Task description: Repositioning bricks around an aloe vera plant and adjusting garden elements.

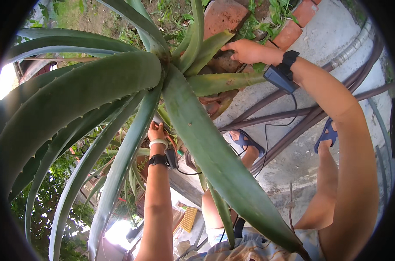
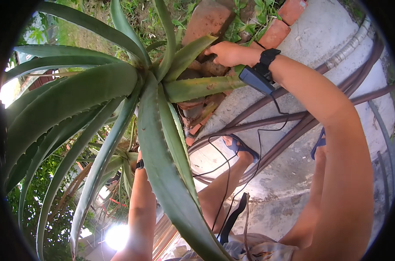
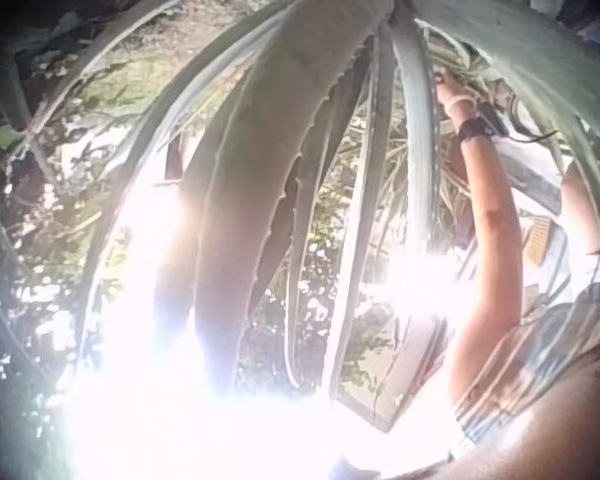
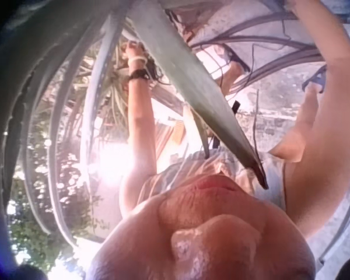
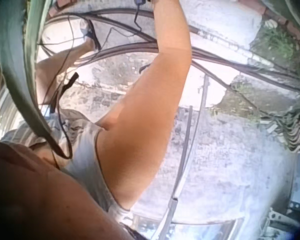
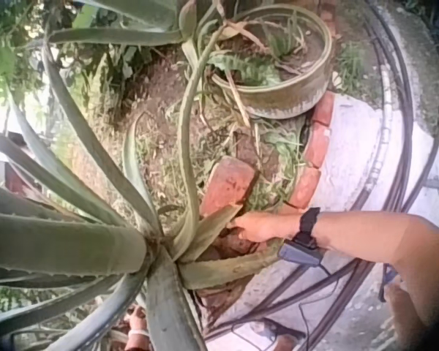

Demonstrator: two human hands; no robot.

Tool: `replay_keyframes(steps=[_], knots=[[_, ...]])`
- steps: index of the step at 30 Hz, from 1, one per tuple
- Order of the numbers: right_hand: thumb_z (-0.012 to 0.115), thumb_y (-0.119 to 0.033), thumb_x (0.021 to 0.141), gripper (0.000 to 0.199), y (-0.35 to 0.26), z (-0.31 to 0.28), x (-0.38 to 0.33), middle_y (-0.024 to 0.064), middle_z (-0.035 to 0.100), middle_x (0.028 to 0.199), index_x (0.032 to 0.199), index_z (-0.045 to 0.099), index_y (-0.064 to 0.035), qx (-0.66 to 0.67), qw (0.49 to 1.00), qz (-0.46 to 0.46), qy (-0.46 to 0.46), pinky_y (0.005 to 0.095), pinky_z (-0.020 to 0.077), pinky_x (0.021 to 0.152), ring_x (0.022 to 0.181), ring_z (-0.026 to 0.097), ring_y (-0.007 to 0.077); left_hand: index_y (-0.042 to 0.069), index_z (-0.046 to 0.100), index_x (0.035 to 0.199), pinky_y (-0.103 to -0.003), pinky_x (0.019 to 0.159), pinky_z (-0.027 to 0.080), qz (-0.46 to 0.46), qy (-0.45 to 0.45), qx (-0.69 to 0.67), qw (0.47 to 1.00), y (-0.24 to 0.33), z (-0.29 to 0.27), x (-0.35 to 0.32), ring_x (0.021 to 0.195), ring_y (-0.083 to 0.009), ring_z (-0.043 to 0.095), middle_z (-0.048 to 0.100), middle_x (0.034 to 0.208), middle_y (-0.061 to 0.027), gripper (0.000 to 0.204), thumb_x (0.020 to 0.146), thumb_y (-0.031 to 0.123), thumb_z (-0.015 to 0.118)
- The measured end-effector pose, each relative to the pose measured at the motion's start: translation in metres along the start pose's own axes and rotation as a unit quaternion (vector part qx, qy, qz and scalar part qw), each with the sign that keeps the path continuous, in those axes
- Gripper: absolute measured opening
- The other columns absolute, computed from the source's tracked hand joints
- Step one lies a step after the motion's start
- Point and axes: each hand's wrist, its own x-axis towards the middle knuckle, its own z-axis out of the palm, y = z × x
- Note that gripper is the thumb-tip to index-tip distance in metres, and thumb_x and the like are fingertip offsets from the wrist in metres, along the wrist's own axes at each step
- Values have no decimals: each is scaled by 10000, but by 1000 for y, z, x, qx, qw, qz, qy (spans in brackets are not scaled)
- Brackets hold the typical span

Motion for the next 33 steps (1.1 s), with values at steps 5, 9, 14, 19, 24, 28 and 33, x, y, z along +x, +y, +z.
replay_keyframes(steps=[5,9,14,19,24,28,33], knots=[[568,-85,824,346,-7,-4,7,161,611,974,1165,524,-46,37,993,-48,97,405,464,764,888,590,338,25,506,1194,-290,388,477,-7,12,22,1000,7,8,-8,435,-146,560,596,660,-74,367,846,86,606],[589,-64,773,393,-28,-10,28,161,544,1143,1159,513,-49,-72,892,-304,327,410,452,826,1010,529,356,22,497,1203,-292,391,482,18,22,21,999,-5,-1,0,441,-148,564,586,646,-73,376,848,87,604],[679,-138,689,735,-36,-6,58,132,304,1432,1360,379,-128,-418,883,-130,172,410,252,1085,1326,261,316,22,494,1195,-291,397,491,-12,-27,32,999,-2,4,2,454,-146,564,591,686,-73,368,849,86,602],[685,-298,711,820,-24,-2,83,96,180,1499,1420,298,-156,-526,847,-31,62,473,81,1127,1388,83,314,53,501,1203,-297,408,507,24,-2,28,999,-6,4,3,516,-137,570,600,736,-77,372,846,92,601],[577,-409,795,792,-8,-3,88,101,338,1376,1446,206,-155,-650,748,-107,84,492,143,1086,1259,314,322,64,497,1220,-298,416,512,-3,-3,29,1000,2,6,0,522,-136,555,591,728,-69,392,844,96,602],[630,-399,751,843,-15,1,83,76,179,1497,1439,230,-120,-696,711,-72,64,539,127,1087,1382,111,307,61,494,1228,-297,415,508,2,2,58,998,1,7,0,522,-132,549,579,720,-66,399,846,96,603],[735,-281,633,987,-49,-11,58,145,250,1460,1427,200,-38,-462,880,-110,14,537,129,1097,1362,192,329,37,505,1197,-298,395,506,-9,16,39,999,-2,-17,3,485,-139,556,573,730,-61,368,848,97,606]])
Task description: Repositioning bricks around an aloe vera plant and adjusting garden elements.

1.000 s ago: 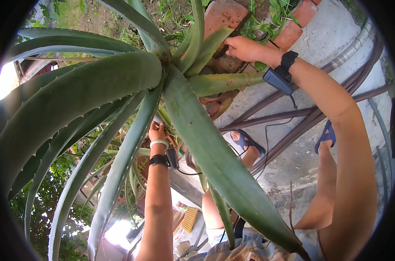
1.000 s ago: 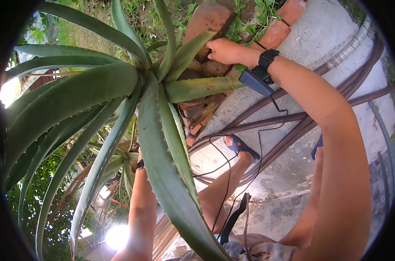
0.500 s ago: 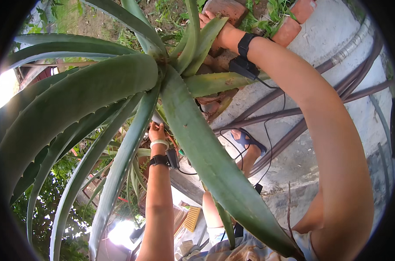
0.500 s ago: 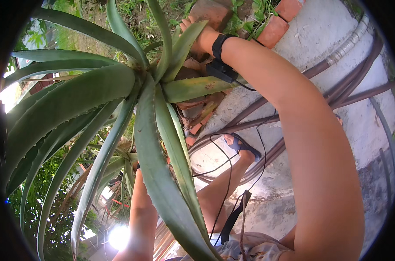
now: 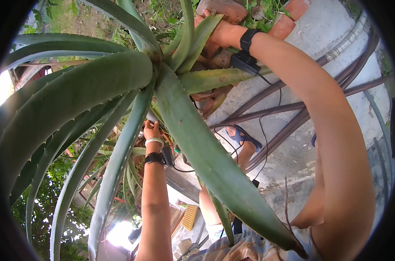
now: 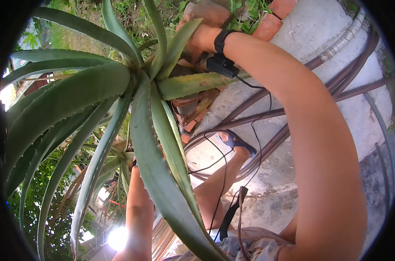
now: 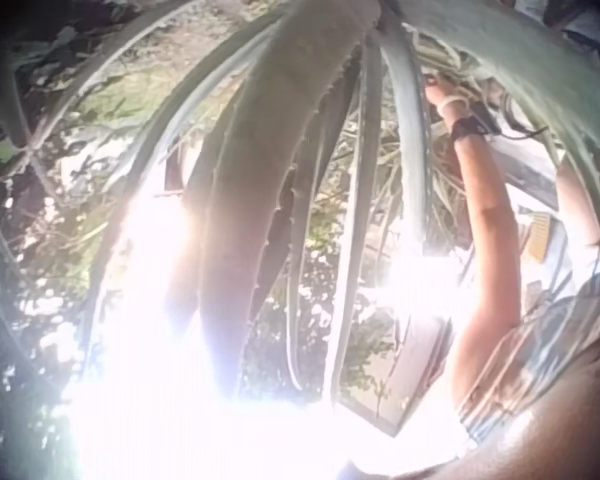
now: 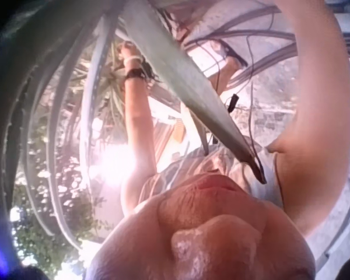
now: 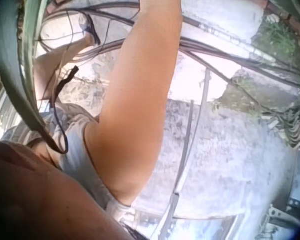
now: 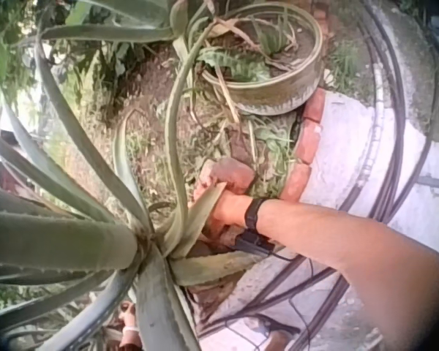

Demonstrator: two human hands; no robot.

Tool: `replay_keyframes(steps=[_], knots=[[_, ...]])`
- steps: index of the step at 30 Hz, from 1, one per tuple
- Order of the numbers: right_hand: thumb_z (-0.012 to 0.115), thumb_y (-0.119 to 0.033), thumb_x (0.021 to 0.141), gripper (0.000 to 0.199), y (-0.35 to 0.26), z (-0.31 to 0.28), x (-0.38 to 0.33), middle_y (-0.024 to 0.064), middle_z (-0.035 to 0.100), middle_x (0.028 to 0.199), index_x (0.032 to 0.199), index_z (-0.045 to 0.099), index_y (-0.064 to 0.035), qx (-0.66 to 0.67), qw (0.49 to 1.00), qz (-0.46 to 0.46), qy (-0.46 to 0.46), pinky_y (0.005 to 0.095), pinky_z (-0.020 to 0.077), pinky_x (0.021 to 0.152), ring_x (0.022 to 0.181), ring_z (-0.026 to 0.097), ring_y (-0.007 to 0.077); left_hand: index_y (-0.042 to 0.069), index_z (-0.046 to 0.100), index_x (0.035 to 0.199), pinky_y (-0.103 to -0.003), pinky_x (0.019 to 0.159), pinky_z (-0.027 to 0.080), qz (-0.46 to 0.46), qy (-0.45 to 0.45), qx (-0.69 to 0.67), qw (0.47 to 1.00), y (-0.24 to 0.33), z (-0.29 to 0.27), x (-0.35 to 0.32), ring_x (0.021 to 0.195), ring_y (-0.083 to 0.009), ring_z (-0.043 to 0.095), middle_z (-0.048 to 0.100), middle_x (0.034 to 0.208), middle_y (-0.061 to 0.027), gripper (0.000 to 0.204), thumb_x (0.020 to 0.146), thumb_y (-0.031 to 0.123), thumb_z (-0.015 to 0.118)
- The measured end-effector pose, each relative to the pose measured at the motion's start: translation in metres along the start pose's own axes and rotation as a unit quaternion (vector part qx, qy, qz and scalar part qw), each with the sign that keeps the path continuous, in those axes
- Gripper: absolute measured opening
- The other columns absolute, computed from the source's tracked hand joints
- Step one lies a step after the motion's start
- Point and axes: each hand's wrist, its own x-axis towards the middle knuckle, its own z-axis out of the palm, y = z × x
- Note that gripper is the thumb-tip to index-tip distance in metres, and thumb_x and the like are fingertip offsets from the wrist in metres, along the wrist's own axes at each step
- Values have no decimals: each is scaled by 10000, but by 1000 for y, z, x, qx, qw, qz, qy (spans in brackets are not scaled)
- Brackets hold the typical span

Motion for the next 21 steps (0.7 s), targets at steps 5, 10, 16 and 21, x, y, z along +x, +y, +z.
replay_keyframes(steps=[5,10,16,21], knots=[[774,-150,462,926,26,44,-14,182,393,1350,1308,419,-19,137,986,-78,54,469,228,1085,1280,331,352,20,516,1161,-294,384,501,-13,-21,-36,999,14,23,-8,443,-150,558,570,736,-54,334,849,94,605],[730,-118,414,706,17,0,-36,209,552,1102,1092,577,4,160,982,-74,65,416,338,1008,1098,483,368,22,518,1158,-296,389,505,31,-5,-4,999,9,14,-5,480,-136,558,569,734,-54,330,846,86,604],[714,-116,415,754,10,12,-42,220,558,1092,1138,539,8,207,968,-109,93,433,330,1014,1095,472,392,30,525,1155,-296,457,514,-25,-46,-55,997,3,39,-6,529,-145,563,584,753,-60,331,839,83,611],[772,-138,404,370,12,28,-24,190,628,751,698,642,45,240,936,-144,215,397,494,707,786,612,356,23,526,1156,-290,599,492,119,-4,87,989,-46,20,34,647,-170,585,606,772,-69,337,837,84,617]])
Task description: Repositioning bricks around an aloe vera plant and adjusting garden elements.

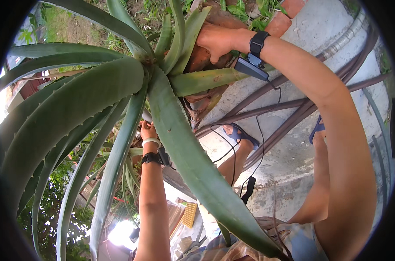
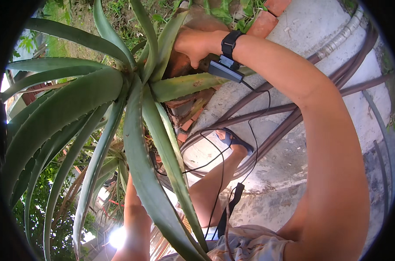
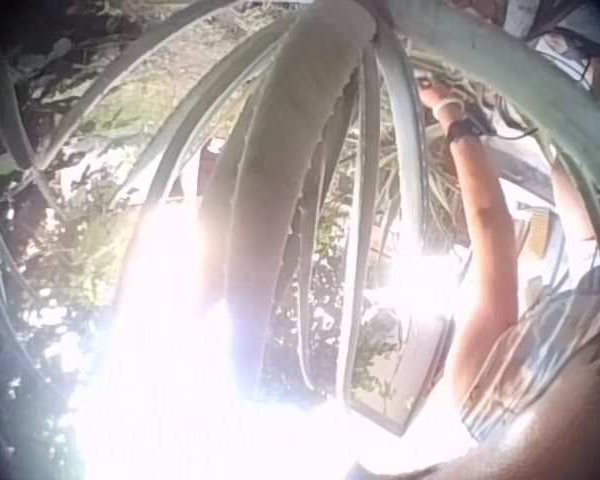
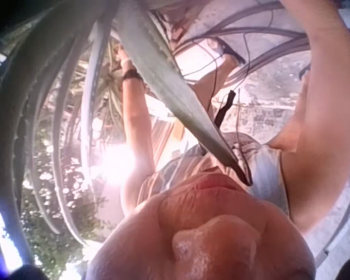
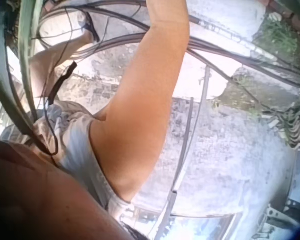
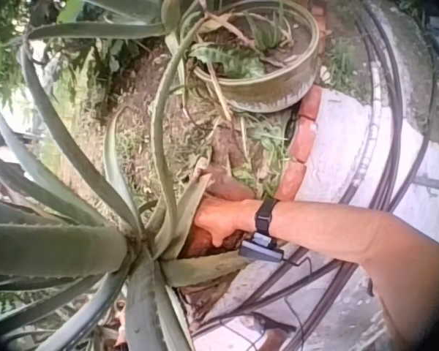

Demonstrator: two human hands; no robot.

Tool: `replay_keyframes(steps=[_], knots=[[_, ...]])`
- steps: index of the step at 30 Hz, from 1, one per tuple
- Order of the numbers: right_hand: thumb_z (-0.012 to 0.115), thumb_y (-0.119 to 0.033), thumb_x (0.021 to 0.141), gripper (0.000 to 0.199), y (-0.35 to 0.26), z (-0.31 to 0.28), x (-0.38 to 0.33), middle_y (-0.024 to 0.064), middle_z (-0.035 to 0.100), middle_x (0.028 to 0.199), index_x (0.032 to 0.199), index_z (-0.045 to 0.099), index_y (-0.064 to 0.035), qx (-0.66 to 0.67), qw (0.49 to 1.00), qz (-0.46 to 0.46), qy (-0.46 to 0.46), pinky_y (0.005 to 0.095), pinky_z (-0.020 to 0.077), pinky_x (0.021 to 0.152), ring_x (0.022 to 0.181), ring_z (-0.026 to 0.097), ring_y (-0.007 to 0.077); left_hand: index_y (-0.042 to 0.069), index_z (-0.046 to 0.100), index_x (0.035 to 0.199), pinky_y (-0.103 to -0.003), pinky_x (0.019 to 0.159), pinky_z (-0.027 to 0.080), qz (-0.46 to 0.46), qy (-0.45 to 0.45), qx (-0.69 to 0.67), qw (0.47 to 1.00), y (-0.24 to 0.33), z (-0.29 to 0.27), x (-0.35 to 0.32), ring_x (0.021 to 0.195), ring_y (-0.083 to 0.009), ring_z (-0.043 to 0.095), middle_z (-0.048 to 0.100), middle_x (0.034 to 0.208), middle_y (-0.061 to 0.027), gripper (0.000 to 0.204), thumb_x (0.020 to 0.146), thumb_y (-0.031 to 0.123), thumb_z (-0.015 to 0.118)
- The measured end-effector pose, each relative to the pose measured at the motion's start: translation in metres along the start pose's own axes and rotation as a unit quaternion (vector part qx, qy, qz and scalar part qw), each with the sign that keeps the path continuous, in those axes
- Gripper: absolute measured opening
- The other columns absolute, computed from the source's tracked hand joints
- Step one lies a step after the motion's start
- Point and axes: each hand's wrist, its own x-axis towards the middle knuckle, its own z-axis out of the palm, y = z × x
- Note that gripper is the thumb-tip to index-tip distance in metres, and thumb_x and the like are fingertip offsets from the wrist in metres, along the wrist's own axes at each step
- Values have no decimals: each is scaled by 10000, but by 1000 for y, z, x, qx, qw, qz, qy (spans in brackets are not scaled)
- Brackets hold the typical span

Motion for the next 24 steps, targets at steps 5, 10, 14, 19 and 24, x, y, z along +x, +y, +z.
replay_keyframes(steps=[5,10,14,19,24], knots=[[775,-132,409,421,-10,-6,-2,192,630,809,775,650,36,-34,999,6,15,403,493,743,837,604,364,12,525,1165,-302,642,486,-34,20,64,997,-17,3,10,702,-212,604,626,807,-109,371,825,111,633],[800,-149,397,688,-18,-7,0,187,596,1065,1042,605,-10,-9,998,53,-21,389,420,915,1060,526,356,17,504,1211,-322,635,511,-82,-14,-48,995,-3,7,3,707,-229,628,636,863,-121,431,818,132,638],[788,-193,430,832,-30,1,6,190,528,1194,1207,521,-60,-29,996,59,-65,440,295,1030,1156,449,361,18,501,1216,-323,630,513,-89,-25,-49,995,13,6,-5,706,-229,629,636,866,-120,434,819,132,637],[807,-216,425,859,-31,0,0,173,514,1223,1215,513,-52,-13,999,34,-27,466,272,1030,1187,429,349,19,497,1221,-325,624,515,-92,-29,-48,994,19,1,-8,704,-229,631,636,870,-119,438,821,132,635],[812,-241,448,833,-37,-6,-2,164,510,1234,1206,527,-45,-28,999,35,18,542,225,1044,1231,382,348,21,493,1226,-327,617,518,-94,-30,-52,994,20,0,-5,703,-228,632,636,873,-118,442,822,132,633]])
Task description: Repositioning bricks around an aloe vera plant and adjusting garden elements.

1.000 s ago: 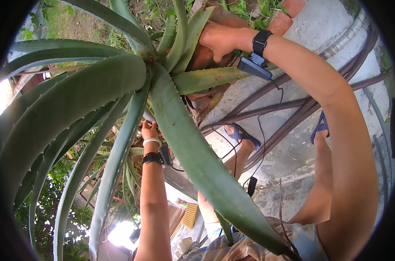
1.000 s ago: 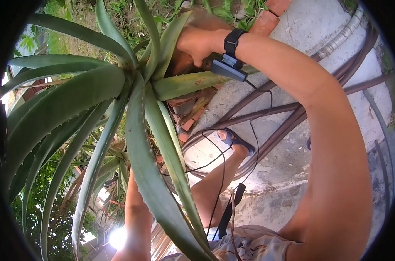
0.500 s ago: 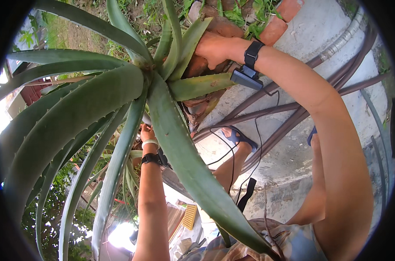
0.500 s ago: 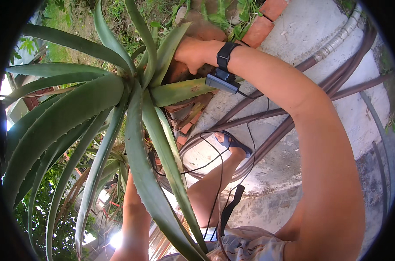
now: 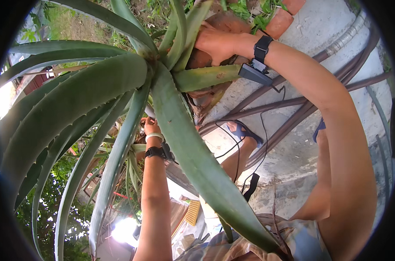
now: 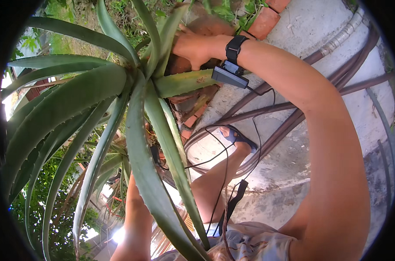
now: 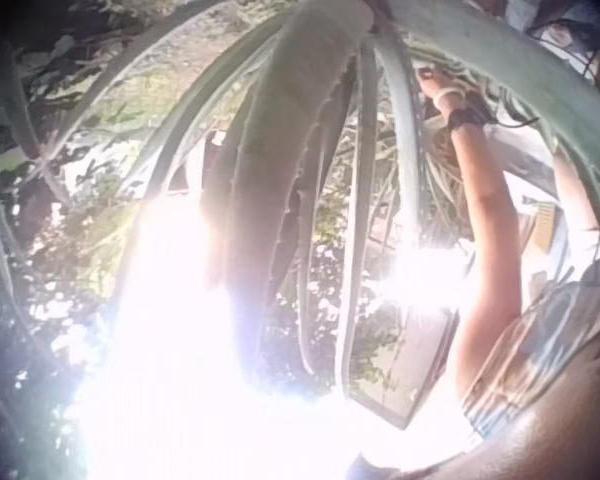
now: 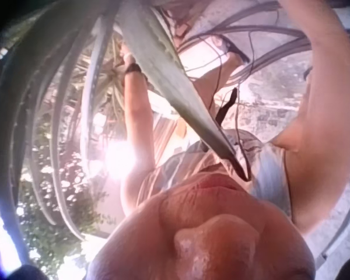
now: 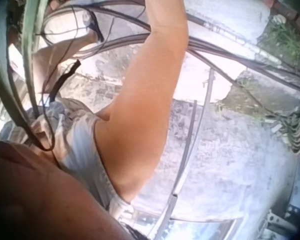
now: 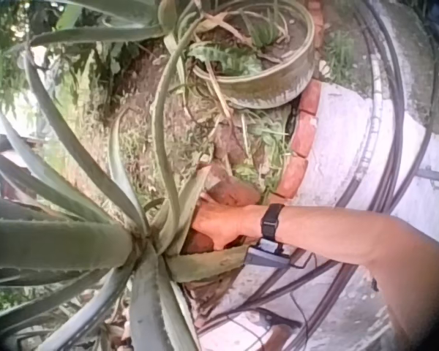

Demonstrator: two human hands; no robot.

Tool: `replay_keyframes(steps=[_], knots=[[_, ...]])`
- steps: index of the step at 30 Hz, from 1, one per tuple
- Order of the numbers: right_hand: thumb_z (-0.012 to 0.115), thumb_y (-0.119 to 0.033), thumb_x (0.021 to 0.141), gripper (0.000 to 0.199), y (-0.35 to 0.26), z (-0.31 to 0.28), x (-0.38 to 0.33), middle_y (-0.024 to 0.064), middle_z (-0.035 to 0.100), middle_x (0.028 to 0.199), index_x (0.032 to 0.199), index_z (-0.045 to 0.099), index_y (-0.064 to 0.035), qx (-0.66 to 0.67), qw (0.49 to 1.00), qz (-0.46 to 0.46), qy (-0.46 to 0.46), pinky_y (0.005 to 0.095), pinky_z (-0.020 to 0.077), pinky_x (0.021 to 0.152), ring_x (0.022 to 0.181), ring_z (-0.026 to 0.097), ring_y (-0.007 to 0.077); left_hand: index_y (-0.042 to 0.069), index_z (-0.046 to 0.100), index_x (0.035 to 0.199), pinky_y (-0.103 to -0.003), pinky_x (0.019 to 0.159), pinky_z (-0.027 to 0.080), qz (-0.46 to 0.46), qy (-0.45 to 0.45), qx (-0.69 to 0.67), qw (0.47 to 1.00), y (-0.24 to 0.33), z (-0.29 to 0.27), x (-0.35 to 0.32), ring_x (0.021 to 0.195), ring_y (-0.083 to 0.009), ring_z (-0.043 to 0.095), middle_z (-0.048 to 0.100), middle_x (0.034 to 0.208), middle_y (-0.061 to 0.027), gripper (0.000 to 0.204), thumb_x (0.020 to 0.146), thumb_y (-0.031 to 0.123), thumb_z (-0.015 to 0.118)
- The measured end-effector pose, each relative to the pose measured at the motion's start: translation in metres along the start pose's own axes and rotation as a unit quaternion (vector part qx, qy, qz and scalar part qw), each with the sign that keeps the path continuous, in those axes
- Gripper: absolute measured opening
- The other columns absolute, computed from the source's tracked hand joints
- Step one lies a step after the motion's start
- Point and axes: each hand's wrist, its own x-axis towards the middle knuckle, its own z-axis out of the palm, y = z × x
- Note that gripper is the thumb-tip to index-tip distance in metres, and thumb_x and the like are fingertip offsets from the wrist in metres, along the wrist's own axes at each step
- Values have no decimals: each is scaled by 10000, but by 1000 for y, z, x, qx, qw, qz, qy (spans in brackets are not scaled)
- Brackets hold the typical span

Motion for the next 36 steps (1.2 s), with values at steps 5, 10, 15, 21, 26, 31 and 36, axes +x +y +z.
replay_keyframes(steps=[5,10,15,21,26,31,36], knots=[[813,-276,472,877,-5,7,2,172,490,1262,1251,490,-35,14,1000,-3,11,591,109,1083,1280,297,382,22,490,1232,-328,611,520,1,-2,2,1000,-3,4,-1,701,-228,633,636,877,-116,446,824,132,631],[811,-272,475,863,-3,5,3,168,499,1262,1245,502,-35,1,1000,-19,1,565,142,1086,1272,321,368,24,486,1237,-330,605,523,3,0,7,1000,-3,4,1,700,-228,635,636,881,-115,450,825,132,630],[794,-239,509,806,-7,5,-1,154,514,1248,1237,512,-39,-3,999,10,-31,516,175,1091,1255,358,351,25,482,1243,-332,599,525,3,7,27,1000,-3,3,1,698,-227,636,636,884,-114,454,827,132,628],[754,-140,571,574,-28,-1,-5,143,562,1149,1109,587,-33,-89,994,55,6,507,245,1052,1181,435,343,27,477,1249,-334,591,528,-5,23,106,994,9,-8,0,696,-227,638,636,888,-113,459,828,132,626],[802,-117,540,725,-33,-10,-7,139,500,1199,1186,493,0,-61,974,168,-142,422,376,1010,1185,420,331,46,447,1285,-336,519,533,-63,8,60,996,42,-2,-20,643,-220,635,635,906,-124,476,846,144,603],[728,-95,646,403,-23,-32,-36,150,585,1038,1011,599,16,-75,988,129,-39,393,453,872,1053,519,310,43,441,1281,-323,496,528,-74,-33,68,994,50,-5,-24,582,-217,632,635,908,-153,460,861,169,581],[646,-105,739,337,-36,-71,-85,127,590,998,1066,591,-42,-19,971,184,151,377,458,855,998,546,304,5,471,1220,-340,523,542,-81,-22,96,992,22,-30,10,605,-231,651,640,923,-158,427,853,186,593]])
